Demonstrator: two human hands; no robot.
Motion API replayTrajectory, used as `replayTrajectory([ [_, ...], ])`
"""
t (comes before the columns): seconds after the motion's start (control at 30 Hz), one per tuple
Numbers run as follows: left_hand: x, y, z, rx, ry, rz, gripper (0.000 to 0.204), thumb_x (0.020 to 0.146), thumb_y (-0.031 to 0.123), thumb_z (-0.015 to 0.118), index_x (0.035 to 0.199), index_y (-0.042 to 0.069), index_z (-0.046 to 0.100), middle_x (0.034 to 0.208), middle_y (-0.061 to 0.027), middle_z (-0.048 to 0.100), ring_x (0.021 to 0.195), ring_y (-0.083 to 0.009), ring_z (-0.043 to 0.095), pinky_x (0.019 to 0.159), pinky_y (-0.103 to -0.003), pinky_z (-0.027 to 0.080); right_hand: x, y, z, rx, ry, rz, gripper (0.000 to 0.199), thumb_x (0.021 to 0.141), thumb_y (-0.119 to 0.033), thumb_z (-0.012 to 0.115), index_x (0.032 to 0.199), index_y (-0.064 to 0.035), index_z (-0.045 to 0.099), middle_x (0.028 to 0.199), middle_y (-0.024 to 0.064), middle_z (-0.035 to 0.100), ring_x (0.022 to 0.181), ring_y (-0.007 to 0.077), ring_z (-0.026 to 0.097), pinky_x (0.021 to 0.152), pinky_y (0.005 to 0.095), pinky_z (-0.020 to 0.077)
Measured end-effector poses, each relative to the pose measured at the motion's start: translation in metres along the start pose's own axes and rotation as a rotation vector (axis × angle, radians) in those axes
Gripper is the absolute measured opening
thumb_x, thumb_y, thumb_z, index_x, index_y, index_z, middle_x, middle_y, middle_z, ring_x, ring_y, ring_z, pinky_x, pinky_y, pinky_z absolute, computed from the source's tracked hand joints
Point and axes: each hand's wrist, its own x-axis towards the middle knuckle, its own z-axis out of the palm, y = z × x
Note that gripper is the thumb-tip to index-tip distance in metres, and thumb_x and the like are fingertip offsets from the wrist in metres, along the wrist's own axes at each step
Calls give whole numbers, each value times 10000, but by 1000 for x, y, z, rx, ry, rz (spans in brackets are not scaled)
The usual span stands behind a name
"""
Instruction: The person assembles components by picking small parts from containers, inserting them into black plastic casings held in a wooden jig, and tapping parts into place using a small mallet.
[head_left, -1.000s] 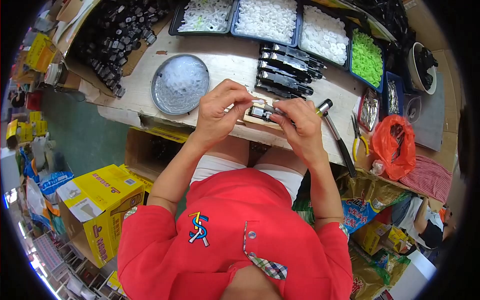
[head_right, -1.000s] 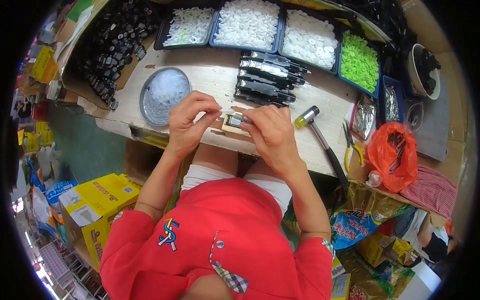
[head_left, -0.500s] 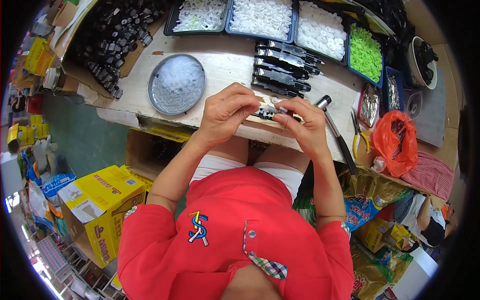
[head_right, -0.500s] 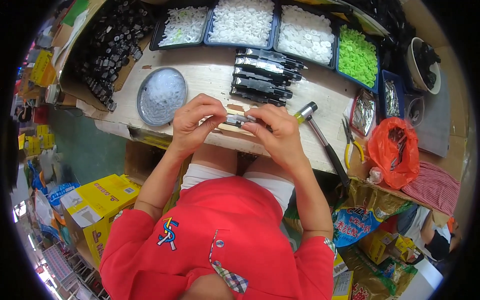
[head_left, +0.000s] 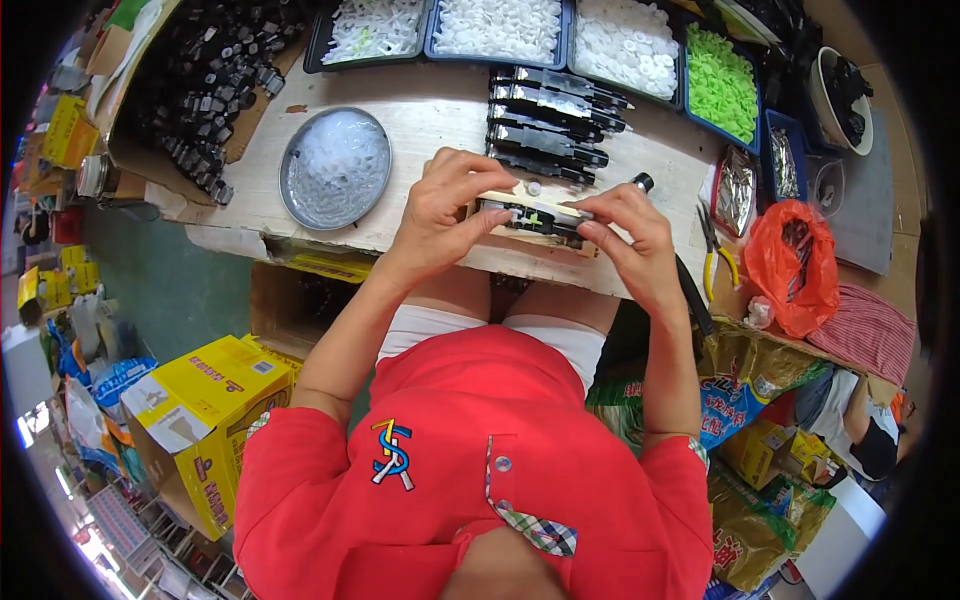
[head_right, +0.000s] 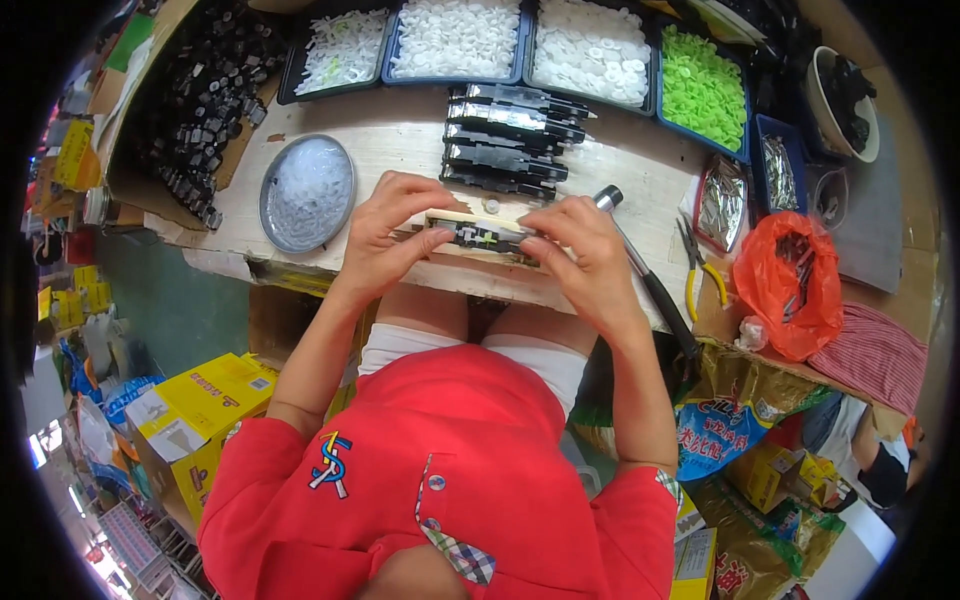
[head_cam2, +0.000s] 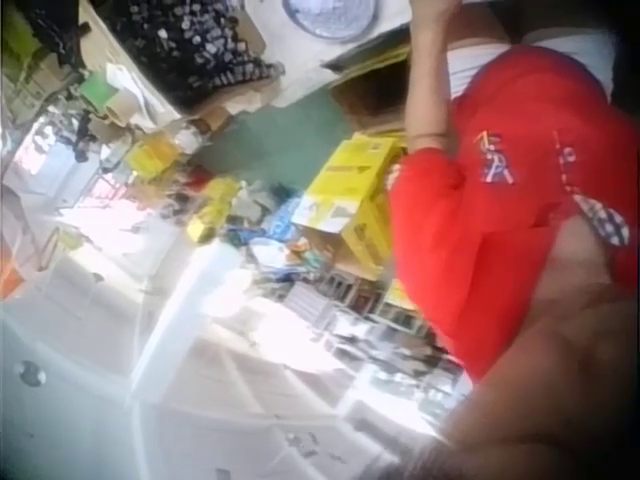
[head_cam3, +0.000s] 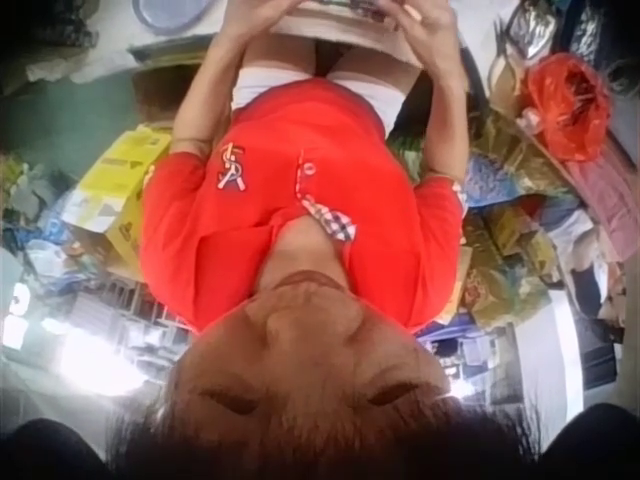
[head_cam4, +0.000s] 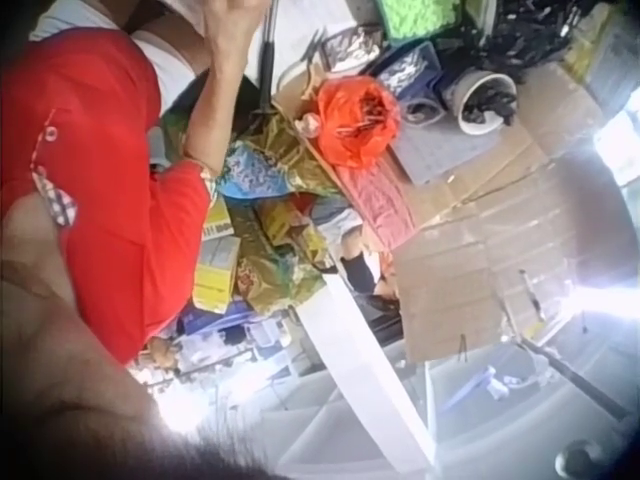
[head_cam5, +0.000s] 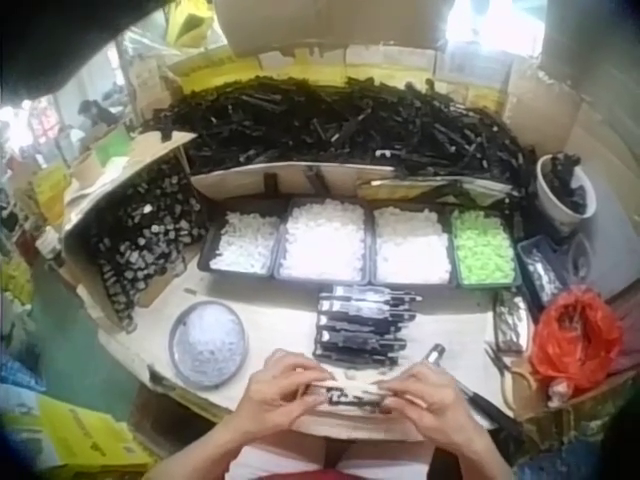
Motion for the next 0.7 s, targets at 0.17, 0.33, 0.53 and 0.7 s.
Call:
replayTrajectory([
  [0.17,-1,-5,20,225,-46,-11,275,647,95,718,914,71,654,946,-32,584,932,-210,475,793,-327,350,-8,7,-9,-177,-37,58,168,728,-94,667,886,-43,643,753,49,554,766,210,517,682,323,346],
  [0.33,-4,-11,37,294,-78,-67,269,630,148,727,886,108,656,946,-8,560,944,-191,449,816,-335,279,-6,9,-10,-299,-91,4,161,734,-115,661,884,-61,639,761,28,547,784,203,511,705,324,316],
  [0.53,-3,-10,41,280,-48,-115,281,578,120,735,848,135,660,874,0,520,902,-201,430,792,-350,273,-2,14,-1,-312,-84,-57,155,738,-108,655,885,-62,638,777,38,548,797,211,517,732,339,322],
  [0.7,-4,-11,40,251,-51,-131,271,584,125,729,845,138,655,865,0,512,898,-199,426,789,-347,268,-2,16,-2,-295,-97,-66,176,747,-105,658,916,-63,637,776,28,545,779,191,498,711,311,308],
])
